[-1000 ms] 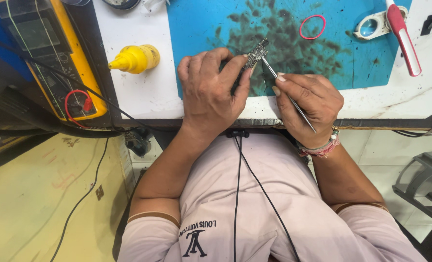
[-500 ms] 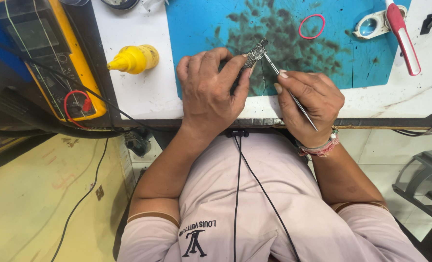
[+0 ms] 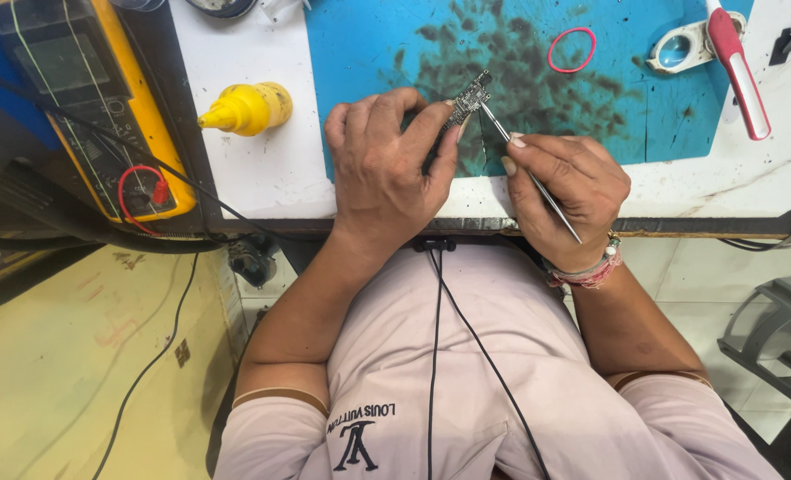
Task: The person solders a small circuit board using a soldering iron and flux. They apply flux from a yellow bottle, spread it with a cotton swab, and use tweezers to adjust components before continuing to solder various points on the board.
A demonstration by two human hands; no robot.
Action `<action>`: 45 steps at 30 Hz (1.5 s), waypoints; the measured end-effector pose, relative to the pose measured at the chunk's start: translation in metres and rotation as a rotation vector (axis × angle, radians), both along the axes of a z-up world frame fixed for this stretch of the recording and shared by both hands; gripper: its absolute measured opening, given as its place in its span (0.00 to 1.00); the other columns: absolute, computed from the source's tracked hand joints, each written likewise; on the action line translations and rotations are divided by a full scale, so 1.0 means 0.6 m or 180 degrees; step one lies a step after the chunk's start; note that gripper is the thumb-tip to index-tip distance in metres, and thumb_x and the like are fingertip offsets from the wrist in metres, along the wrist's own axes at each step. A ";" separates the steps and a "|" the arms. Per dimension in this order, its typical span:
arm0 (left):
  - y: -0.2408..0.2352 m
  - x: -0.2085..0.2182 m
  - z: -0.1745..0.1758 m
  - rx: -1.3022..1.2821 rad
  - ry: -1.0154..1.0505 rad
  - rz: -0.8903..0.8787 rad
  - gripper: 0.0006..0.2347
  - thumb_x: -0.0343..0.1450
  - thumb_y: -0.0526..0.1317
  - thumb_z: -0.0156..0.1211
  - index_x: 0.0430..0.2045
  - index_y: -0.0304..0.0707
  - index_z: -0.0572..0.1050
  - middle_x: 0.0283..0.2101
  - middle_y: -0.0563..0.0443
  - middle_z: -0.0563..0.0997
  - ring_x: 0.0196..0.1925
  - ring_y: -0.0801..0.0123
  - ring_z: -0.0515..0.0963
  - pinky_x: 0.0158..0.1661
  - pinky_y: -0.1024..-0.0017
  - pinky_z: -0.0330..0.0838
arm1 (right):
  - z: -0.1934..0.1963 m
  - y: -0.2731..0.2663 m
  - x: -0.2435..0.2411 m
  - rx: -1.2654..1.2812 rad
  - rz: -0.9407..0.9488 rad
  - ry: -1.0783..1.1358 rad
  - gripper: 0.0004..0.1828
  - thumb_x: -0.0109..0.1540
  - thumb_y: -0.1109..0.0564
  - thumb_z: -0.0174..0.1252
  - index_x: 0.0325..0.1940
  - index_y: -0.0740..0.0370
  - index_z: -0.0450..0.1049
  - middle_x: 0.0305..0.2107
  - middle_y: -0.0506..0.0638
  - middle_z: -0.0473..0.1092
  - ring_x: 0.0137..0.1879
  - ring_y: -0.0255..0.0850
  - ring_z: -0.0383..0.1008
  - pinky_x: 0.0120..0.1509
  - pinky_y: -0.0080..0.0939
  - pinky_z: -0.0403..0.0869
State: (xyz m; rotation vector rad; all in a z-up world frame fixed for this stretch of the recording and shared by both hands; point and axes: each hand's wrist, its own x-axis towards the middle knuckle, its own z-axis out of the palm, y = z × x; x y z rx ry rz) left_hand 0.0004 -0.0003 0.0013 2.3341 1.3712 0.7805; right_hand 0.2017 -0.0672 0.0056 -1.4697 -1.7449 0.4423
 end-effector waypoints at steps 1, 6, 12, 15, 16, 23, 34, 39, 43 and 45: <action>0.000 0.000 0.000 0.0004 0.0003 0.0004 0.09 0.74 0.42 0.68 0.46 0.43 0.80 0.46 0.52 0.75 0.52 0.61 0.73 0.60 0.58 0.57 | 0.000 0.000 0.000 0.0008 -0.0001 -0.0008 0.11 0.64 0.70 0.68 0.50 0.66 0.80 0.44 0.56 0.79 0.46 0.47 0.80 0.48 0.40 0.73; 0.000 0.000 0.000 0.0003 0.0010 0.0000 0.09 0.74 0.42 0.68 0.46 0.43 0.80 0.46 0.52 0.75 0.52 0.61 0.73 0.60 0.58 0.57 | -0.001 0.000 -0.001 0.0016 -0.0047 0.0008 0.10 0.65 0.70 0.68 0.50 0.65 0.79 0.45 0.56 0.79 0.44 0.45 0.80 0.48 0.39 0.73; 0.000 0.000 0.000 0.0001 0.0012 -0.0004 0.09 0.74 0.42 0.68 0.46 0.43 0.80 0.47 0.52 0.75 0.52 0.62 0.73 0.60 0.58 0.57 | -0.001 0.000 -0.001 0.0009 -0.0024 0.0031 0.11 0.65 0.70 0.68 0.50 0.65 0.79 0.44 0.56 0.78 0.44 0.46 0.80 0.49 0.40 0.74; 0.000 0.000 0.000 0.0001 0.0010 -0.0001 0.09 0.74 0.42 0.68 0.46 0.43 0.80 0.47 0.52 0.75 0.52 0.62 0.73 0.59 0.58 0.57 | -0.001 0.000 -0.001 0.0025 0.0001 0.0005 0.11 0.64 0.71 0.68 0.50 0.66 0.80 0.43 0.56 0.78 0.45 0.47 0.79 0.47 0.40 0.73; 0.000 0.000 0.000 -0.0004 0.0005 0.0003 0.09 0.74 0.42 0.68 0.46 0.44 0.80 0.47 0.52 0.75 0.52 0.62 0.73 0.59 0.59 0.57 | -0.001 0.000 -0.001 0.0023 -0.0013 0.0014 0.11 0.64 0.70 0.68 0.50 0.66 0.80 0.43 0.56 0.78 0.46 0.47 0.80 0.47 0.40 0.73; -0.001 0.000 0.000 -0.0019 -0.0021 0.0016 0.09 0.74 0.42 0.68 0.46 0.44 0.80 0.46 0.52 0.75 0.52 0.62 0.73 0.59 0.58 0.57 | -0.002 -0.001 -0.001 0.0030 -0.0049 -0.0013 0.10 0.65 0.70 0.68 0.49 0.66 0.80 0.43 0.56 0.79 0.46 0.47 0.80 0.47 0.39 0.73; 0.000 0.001 0.001 0.0022 0.0008 0.0021 0.09 0.74 0.42 0.68 0.46 0.44 0.80 0.46 0.52 0.74 0.52 0.62 0.73 0.59 0.58 0.57 | -0.002 -0.003 0.000 0.0030 -0.0076 0.0003 0.10 0.64 0.70 0.68 0.49 0.66 0.80 0.43 0.56 0.78 0.44 0.46 0.80 0.47 0.40 0.73; -0.001 0.001 0.000 0.0010 0.0008 0.0031 0.09 0.74 0.42 0.68 0.46 0.44 0.81 0.46 0.52 0.75 0.52 0.62 0.73 0.59 0.59 0.57 | -0.001 -0.003 0.000 0.0027 -0.0120 -0.0015 0.10 0.65 0.70 0.68 0.49 0.66 0.80 0.44 0.56 0.79 0.45 0.47 0.79 0.47 0.40 0.73; -0.001 0.000 -0.001 0.0009 0.0015 0.0023 0.09 0.74 0.42 0.68 0.45 0.44 0.81 0.46 0.52 0.75 0.51 0.62 0.73 0.59 0.59 0.57 | -0.001 -0.003 0.001 0.0032 -0.0046 0.0004 0.11 0.64 0.70 0.68 0.50 0.66 0.80 0.43 0.56 0.78 0.45 0.47 0.79 0.47 0.40 0.73; -0.001 0.000 -0.002 0.0018 0.0003 0.0013 0.09 0.74 0.42 0.68 0.46 0.44 0.81 0.46 0.52 0.75 0.52 0.62 0.73 0.59 0.59 0.58 | -0.002 -0.003 0.000 0.0034 -0.0116 0.0012 0.10 0.65 0.70 0.68 0.50 0.65 0.79 0.44 0.56 0.78 0.43 0.46 0.80 0.48 0.39 0.73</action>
